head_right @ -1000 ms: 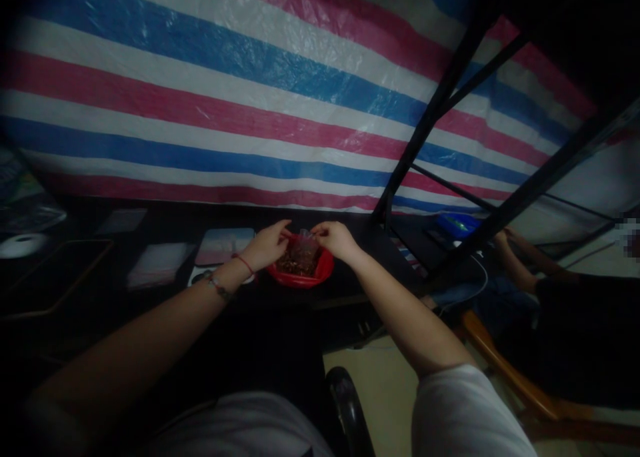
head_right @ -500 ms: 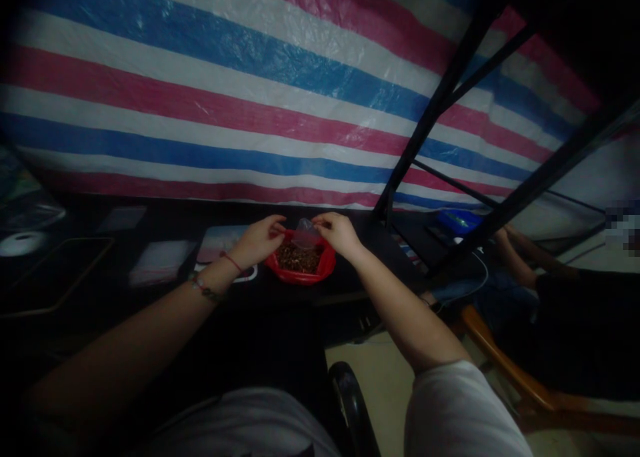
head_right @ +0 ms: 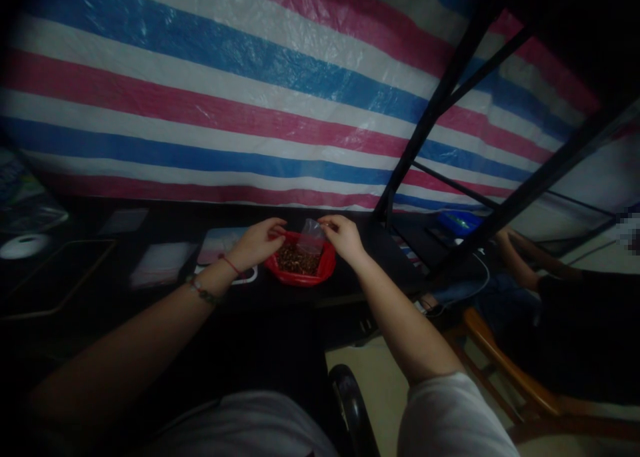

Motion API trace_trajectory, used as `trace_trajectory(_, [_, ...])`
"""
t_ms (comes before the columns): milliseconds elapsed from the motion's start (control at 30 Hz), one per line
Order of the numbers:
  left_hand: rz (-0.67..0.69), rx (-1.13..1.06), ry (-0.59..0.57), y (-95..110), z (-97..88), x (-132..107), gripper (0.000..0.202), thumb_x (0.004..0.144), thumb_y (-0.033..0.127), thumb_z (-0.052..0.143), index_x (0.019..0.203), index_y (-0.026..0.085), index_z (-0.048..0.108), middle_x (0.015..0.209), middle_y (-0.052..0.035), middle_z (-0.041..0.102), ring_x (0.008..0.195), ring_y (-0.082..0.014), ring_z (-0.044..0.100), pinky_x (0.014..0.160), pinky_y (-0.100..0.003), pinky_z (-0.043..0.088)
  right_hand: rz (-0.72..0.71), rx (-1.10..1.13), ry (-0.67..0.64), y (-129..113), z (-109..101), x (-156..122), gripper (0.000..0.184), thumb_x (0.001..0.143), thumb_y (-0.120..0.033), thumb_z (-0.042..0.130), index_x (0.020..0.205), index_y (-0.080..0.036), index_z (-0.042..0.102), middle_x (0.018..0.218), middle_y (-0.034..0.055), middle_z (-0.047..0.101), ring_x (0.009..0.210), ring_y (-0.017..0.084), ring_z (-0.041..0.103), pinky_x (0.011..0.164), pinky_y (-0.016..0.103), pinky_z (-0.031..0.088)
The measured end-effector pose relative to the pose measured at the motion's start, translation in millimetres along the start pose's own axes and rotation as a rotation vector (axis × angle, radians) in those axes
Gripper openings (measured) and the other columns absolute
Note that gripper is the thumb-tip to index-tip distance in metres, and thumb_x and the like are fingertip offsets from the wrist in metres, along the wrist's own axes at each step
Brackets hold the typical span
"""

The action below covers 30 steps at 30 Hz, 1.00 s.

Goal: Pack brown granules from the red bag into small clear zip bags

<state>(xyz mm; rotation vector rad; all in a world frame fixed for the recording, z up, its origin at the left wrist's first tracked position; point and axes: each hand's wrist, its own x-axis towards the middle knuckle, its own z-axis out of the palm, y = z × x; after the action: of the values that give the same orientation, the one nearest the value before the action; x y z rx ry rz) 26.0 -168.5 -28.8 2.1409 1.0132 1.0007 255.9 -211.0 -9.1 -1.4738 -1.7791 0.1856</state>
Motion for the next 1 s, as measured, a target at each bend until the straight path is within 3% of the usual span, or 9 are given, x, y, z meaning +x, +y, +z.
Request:
trace_trajectory(233, [-0.017, -0.041, 0.003, -7, 4.3, 1, 0.039, 0.078, 0.025, 0.059, 0.115, 0.013, 0.058, 0.102, -0.0100, 0.069, 0.088, -0.0190, 0.066, 0.083, -0.034, 0.053, 0.027, 0.127, 0.179, 20, 10, -6, 0.023, 0.079, -0.029, 0.058, 0.094, -0.018, 0.072, 0.089, 0.0064, 0.069, 0.076, 0.017, 0.061, 0.072, 0.030, 0.049])
trace_trajectory(467, [-0.059, -0.225, 0.070, -22, 11.9, 8, 0.061, 0.073, 0.040, 0.069, 0.125, 0.012, 0.052, 0.129, -0.0177, 0.054, 0.103, -0.0247, 0.062, 0.090, -0.039, 0.050, 0.207, 0.773, 0.256, 5, 41, -6, 0.038, 0.071, -0.037, 0.070, 0.105, -0.020, 0.068, 0.082, 0.0018, 0.064, 0.066, 0.013, 0.058, 0.062, 0.027, 0.053])
trace_trajectory(567, [-0.111, -0.408, 0.027, -29, 9.5, 12, 0.059, 0.073, 0.035, 0.069, 0.124, 0.011, 0.052, 0.117, -0.0162, 0.062, 0.098, -0.0227, 0.063, 0.086, -0.037, 0.051, 0.251, 0.946, 0.243, -6, 56, -5, 0.039, 0.068, -0.035, 0.073, 0.104, -0.022, 0.068, 0.080, -0.0003, 0.062, 0.068, 0.012, 0.059, 0.065, 0.026, 0.055])
trace_trajectory(667, [-0.142, -0.455, 0.021, -35, 3.2, 13, 0.049, 0.071, 0.024, 0.068, 0.116, 0.010, 0.056, 0.096, -0.0102, 0.067, 0.084, -0.0191, 0.065, 0.079, -0.033, 0.052, 0.282, 1.054, 0.212, -14, 67, -5, 0.039, 0.067, -0.034, 0.075, 0.103, -0.023, 0.067, 0.078, -0.0017, 0.061, 0.068, 0.010, 0.059, 0.068, 0.025, 0.054])
trace_trajectory(800, [-0.122, -0.467, 0.051, -39, -12.9, 9, 0.041, 0.068, 0.016, 0.066, 0.108, 0.011, 0.059, 0.090, -0.0066, 0.066, 0.079, -0.0161, 0.063, 0.075, -0.030, 0.050, 0.339, 0.993, 0.085, -24, 77, 1, 0.043, 0.066, -0.039, 0.074, 0.105, -0.021, 0.066, 0.078, -0.0009, 0.063, 0.059, 0.009, 0.055, 0.054, 0.022, 0.049])
trace_trajectory(900, [-0.115, -0.447, 0.017, -38, -33.3, 0, 0.044, 0.069, 0.020, 0.066, 0.112, 0.013, 0.058, 0.082, -0.0031, 0.065, 0.075, -0.0153, 0.063, 0.072, -0.029, 0.050, 0.338, 0.829, 0.027, -35, 88, 9, 0.033, 0.065, -0.043, 0.074, 0.085, -0.016, 0.069, 0.067, -0.0010, 0.062, 0.050, 0.009, 0.049, 0.045, 0.020, 0.038])
trace_trajectory(1000, [-0.133, -0.400, 0.071, -37, -57.8, -9, 0.047, 0.070, 0.027, 0.068, 0.114, 0.014, 0.057, 0.079, -0.0016, 0.065, 0.071, -0.0146, 0.062, 0.067, -0.028, 0.049, 0.294, 0.764, 0.035, -47, 102, 17, 0.030, 0.065, -0.044, 0.072, 0.075, -0.015, 0.068, 0.063, 0.0000, 0.063, 0.052, 0.011, 0.051, 0.050, 0.022, 0.038])
